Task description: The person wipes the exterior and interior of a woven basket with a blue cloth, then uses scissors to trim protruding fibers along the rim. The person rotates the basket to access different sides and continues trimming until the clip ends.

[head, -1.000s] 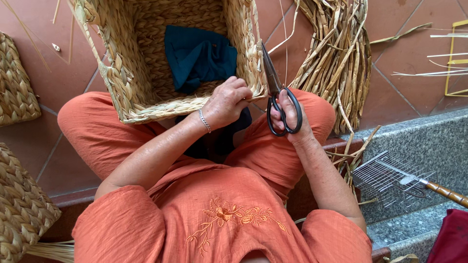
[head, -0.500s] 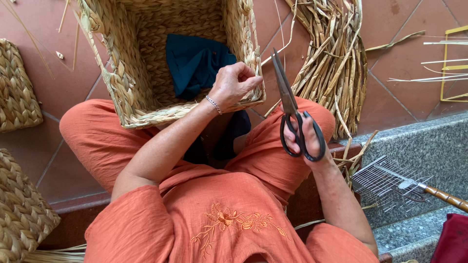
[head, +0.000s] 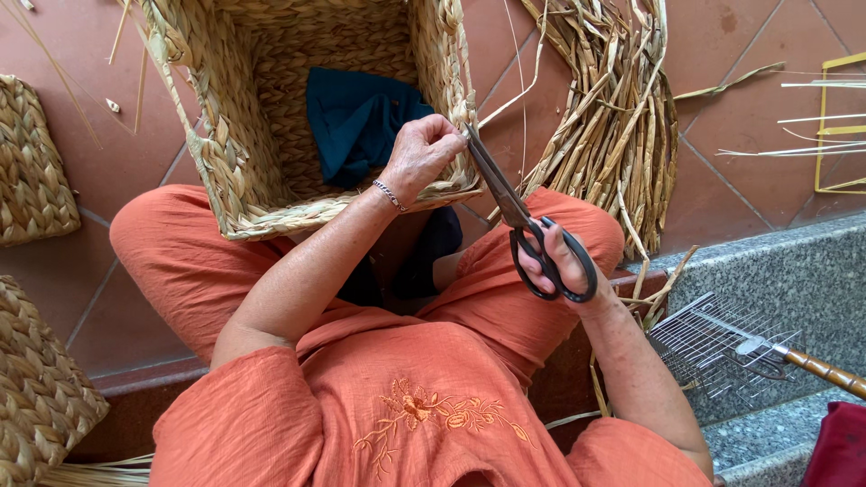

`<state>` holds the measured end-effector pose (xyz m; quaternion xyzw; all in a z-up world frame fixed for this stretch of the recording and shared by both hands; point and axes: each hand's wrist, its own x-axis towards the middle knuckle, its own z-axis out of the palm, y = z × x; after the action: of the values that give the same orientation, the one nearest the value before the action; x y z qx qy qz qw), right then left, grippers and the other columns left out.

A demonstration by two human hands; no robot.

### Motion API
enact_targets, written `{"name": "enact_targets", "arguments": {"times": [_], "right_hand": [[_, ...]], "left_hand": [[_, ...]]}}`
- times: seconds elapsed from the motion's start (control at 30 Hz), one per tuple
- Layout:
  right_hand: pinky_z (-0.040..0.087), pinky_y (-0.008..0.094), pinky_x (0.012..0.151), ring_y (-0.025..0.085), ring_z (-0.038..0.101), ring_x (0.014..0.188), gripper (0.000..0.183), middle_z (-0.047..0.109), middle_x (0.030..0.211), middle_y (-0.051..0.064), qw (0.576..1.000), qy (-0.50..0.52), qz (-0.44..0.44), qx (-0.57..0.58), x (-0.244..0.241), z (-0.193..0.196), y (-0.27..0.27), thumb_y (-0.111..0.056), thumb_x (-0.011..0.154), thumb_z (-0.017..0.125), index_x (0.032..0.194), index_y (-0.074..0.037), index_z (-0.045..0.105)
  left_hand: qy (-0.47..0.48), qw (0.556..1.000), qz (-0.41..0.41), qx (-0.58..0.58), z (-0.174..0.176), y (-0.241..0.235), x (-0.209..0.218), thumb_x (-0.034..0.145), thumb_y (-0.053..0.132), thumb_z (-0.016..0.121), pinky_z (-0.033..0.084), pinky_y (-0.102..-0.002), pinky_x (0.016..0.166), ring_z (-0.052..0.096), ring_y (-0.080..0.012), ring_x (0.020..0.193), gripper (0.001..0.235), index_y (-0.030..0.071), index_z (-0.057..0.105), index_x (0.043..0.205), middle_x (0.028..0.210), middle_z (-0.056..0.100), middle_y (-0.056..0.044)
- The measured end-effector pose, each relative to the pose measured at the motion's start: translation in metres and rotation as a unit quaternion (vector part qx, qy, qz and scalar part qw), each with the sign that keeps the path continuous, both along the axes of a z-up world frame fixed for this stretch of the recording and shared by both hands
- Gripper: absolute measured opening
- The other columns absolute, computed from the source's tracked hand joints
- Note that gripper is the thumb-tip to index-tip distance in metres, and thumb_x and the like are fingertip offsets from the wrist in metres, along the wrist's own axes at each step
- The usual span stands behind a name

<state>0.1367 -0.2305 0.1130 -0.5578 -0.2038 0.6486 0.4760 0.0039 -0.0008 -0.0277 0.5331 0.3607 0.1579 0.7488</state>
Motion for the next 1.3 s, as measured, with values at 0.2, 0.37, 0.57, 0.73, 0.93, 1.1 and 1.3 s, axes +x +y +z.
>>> {"name": "enact_targets", "arguments": {"times": [0.2, 0.37, 0.57, 0.73, 0.93, 1.1, 1.3], "right_hand": [[0.033, 0.017, 0.043, 0.002, 0.041, 0.046, 0.059, 0.048, 0.070, -0.004, 0.997, -0.064, -0.001, -0.041, -0.003, -0.008, 0.016, -0.060, 0.100, 0.046, 0.119, -0.005, 0.059], [0.036, 0.018, 0.040, 0.002, 0.043, 0.045, 0.052, 0.048, 0.063, -0.004, 0.979, -0.192, 0.039, -0.059, -0.005, -0.013, 0.011, -0.049, 0.109, 0.046, 0.100, 0.000, 0.060], [0.036, 0.016, 0.041, 0.001, 0.043, 0.048, 0.055, 0.051, 0.069, -0.004, 0.984, -0.178, 0.029, -0.006, -0.009, -0.009, -0.002, -0.047, 0.105, 0.052, 0.126, 0.003, 0.057], [0.036, 0.017, 0.042, 0.002, 0.045, 0.051, 0.078, 0.051, 0.076, -0.003, 0.991, -0.113, -0.017, 0.070, -0.001, 0.016, 0.006, -0.056, 0.099, 0.058, 0.142, 0.008, 0.048], [0.036, 0.020, 0.050, 0.005, 0.044, 0.056, 0.082, 0.051, 0.079, -0.001, 0.998, -0.018, -0.013, 0.066, -0.014, 0.014, 0.066, -0.066, 0.100, 0.049, 0.150, -0.001, 0.045], [0.039, 0.024, 0.051, 0.010, 0.045, 0.055, 0.077, 0.052, 0.075, 0.001, 0.999, 0.011, -0.036, -0.005, -0.034, -0.029, 0.147, -0.072, 0.099, 0.045, 0.132, -0.003, 0.055], [0.037, 0.026, 0.043, 0.013, 0.045, 0.045, 0.071, 0.053, 0.067, 0.002, 0.977, -0.023, -0.077, -0.195, -0.047, -0.093, 0.220, -0.081, 0.084, 0.051, 0.109, -0.014, 0.054]], "left_hand": [[0.007, 1.000, -0.013, -0.026, -0.003, 0.001, 0.000, 0.089, 0.017, 0.074, 0.048, -0.023, 0.056, 0.059, -0.0043, 0.064, 0.015, 0.004, 0.069, 0.084, 0.072, 0.066, 0.002], [0.011, 0.999, -0.020, -0.032, -0.006, -0.001, 0.002, 0.089, 0.016, 0.075, 0.050, -0.023, 0.056, 0.060, -0.0046, 0.064, 0.015, 0.003, 0.070, 0.083, 0.072, 0.067, 0.000], [-0.022, 0.998, 0.046, 0.029, 0.014, 0.025, -0.033, 0.097, 0.011, 0.060, 0.049, -0.025, 0.054, 0.061, -0.0074, 0.062, 0.021, 0.001, 0.072, 0.082, 0.073, 0.070, -0.004], [-0.024, 0.947, 0.186, 0.260, 0.050, 0.095, -0.137, 0.103, 0.007, 0.069, 0.054, -0.021, 0.064, 0.065, -0.0055, 0.075, 0.011, -0.001, 0.072, 0.097, 0.087, 0.071, -0.003], [0.116, 0.911, 0.145, 0.368, 0.072, 0.110, -0.174, 0.102, 0.014, 0.074, 0.053, -0.026, 0.063, 0.066, -0.0092, 0.071, 0.014, 0.001, 0.076, 0.097, 0.081, 0.072, -0.007], [0.155, 0.903, 0.023, 0.400, 0.047, 0.118, -0.148, 0.095, 0.022, 0.070, 0.058, -0.038, 0.068, 0.072, -0.0255, 0.072, 0.019, 0.005, 0.077, 0.092, 0.081, 0.075, -0.013], [0.225, 0.862, -0.096, 0.443, -0.021, 0.179, -0.051, 0.087, 0.016, 0.067, 0.057, -0.049, 0.076, 0.071, -0.0395, 0.085, 0.015, 0.009, 0.079, 0.087, 0.087, 0.074, -0.021]]}}
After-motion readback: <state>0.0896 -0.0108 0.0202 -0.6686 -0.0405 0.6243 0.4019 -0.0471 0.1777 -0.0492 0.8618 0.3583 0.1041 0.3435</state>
